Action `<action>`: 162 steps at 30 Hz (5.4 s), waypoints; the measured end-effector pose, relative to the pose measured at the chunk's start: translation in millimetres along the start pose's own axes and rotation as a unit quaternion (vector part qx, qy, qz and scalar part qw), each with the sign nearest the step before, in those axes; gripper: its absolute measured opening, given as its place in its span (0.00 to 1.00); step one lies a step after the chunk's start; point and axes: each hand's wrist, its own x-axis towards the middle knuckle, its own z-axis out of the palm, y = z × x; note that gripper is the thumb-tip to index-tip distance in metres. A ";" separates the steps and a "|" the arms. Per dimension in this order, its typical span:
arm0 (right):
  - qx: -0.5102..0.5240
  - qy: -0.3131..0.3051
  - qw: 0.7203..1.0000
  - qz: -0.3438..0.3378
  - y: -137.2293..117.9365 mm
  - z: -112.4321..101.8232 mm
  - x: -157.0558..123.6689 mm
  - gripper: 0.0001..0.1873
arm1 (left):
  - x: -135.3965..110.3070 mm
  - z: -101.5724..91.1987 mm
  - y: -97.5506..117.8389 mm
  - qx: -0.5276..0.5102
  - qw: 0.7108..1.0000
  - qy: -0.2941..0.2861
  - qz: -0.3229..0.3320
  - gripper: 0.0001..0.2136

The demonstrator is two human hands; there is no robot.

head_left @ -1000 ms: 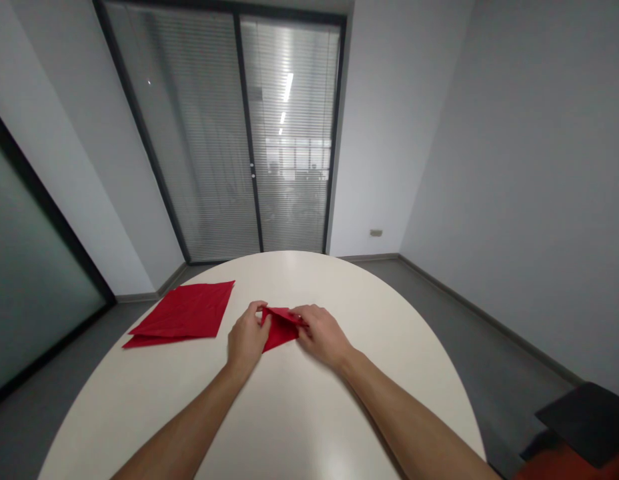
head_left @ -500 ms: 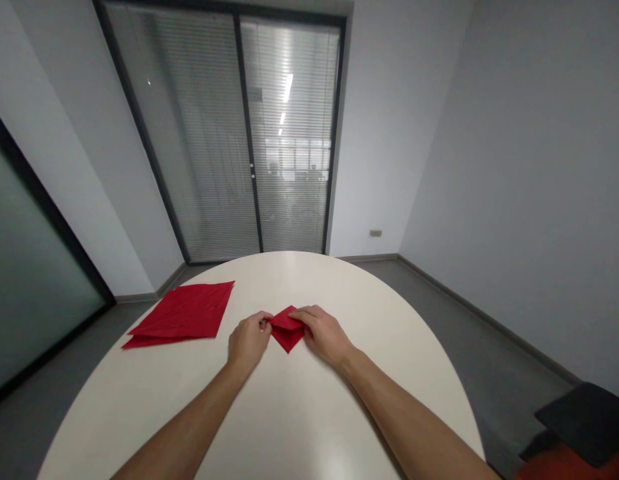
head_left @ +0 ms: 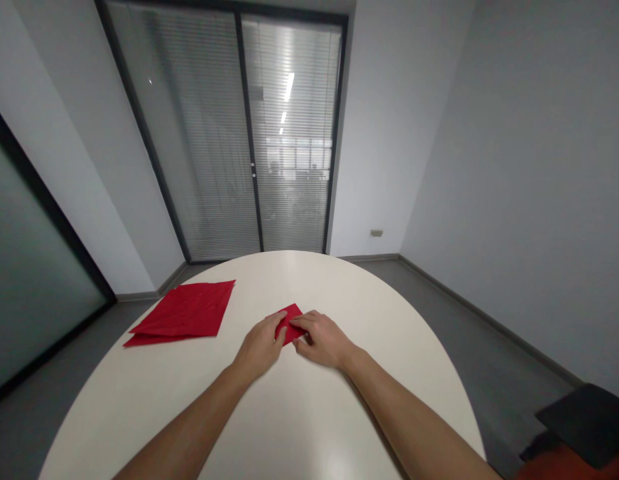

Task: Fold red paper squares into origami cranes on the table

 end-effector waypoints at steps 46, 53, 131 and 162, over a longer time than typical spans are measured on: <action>0.002 -0.059 0.998 -0.031 29.8 -9.7 -7.0 0.25 | -1.4 -3.1 1.7 0.108 0.993 -0.047 0.020 0.19; -0.006 -0.058 0.998 -0.026 28.3 -9.1 -7.9 0.37 | -3.5 -3.5 5.4 0.046 0.995 -0.059 0.068 0.18; -0.010 -0.031 0.999 -0.007 9.6 2.9 -3.5 0.23 | -1.0 -5.7 1.3 0.054 0.995 -0.021 0.085 0.16; -0.064 -0.062 0.976 0.198 19.7 3.4 -5.3 0.35 | -6.1 -20.0 17.0 0.009 0.984 -0.064 0.168 0.14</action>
